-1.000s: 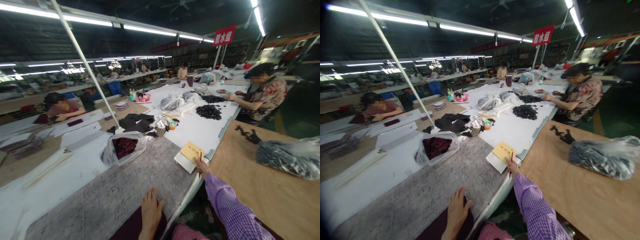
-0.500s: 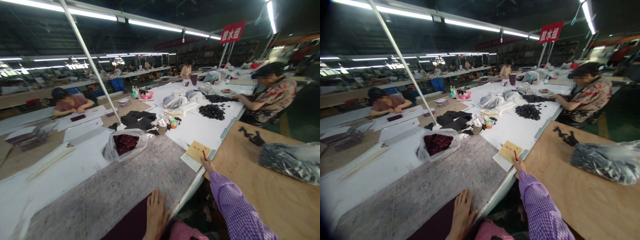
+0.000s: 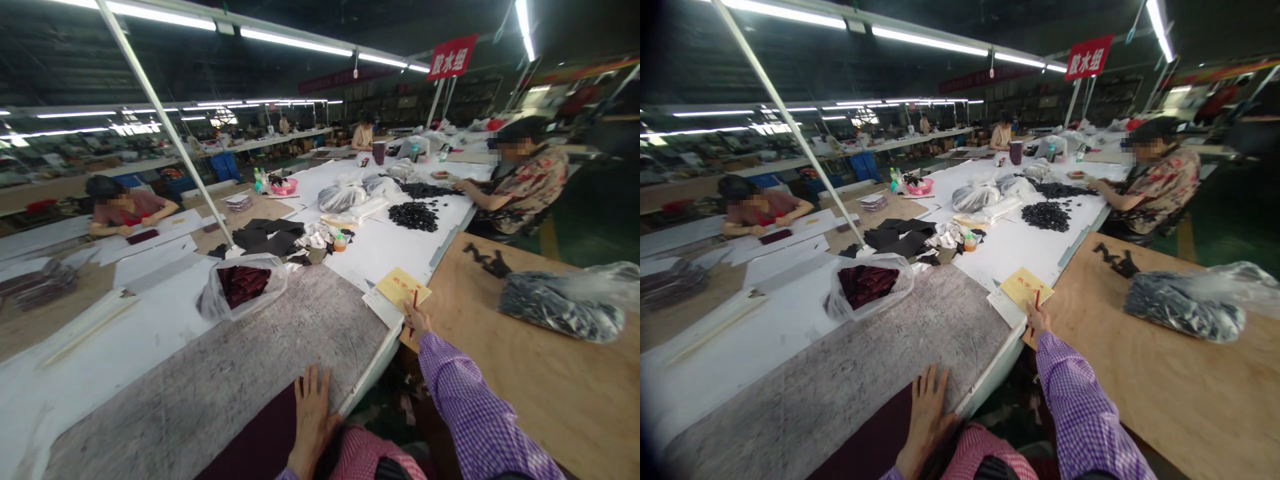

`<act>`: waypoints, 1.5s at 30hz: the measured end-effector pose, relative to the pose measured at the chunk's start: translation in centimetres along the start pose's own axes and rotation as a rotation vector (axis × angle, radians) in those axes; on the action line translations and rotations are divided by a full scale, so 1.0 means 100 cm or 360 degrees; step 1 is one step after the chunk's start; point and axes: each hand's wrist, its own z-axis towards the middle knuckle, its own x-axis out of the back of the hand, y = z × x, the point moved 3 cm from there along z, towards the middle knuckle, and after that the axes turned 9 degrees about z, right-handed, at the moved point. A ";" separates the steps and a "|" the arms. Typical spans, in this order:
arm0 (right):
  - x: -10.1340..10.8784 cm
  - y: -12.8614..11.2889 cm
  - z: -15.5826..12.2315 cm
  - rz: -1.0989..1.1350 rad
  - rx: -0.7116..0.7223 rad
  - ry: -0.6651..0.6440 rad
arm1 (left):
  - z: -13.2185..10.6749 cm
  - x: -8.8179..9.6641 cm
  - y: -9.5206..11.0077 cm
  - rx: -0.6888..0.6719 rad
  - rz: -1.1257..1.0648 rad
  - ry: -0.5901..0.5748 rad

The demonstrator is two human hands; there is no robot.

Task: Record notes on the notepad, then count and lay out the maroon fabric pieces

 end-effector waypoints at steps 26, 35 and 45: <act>0.122 0.058 -0.129 -0.0039 -0.0413 0.0073 | 0.000 0.040 -0.003 -0.0183 -0.0020 0.0041; 0.127 0.062 -0.138 -0.0019 -0.0434 0.0006 | 0.008 0.024 0.020 -0.0367 0.0017 -0.0065; 0.126 0.070 -0.145 0.0057 -0.0448 -0.0003 | 0.008 0.027 0.033 -0.0262 0.0336 -0.0018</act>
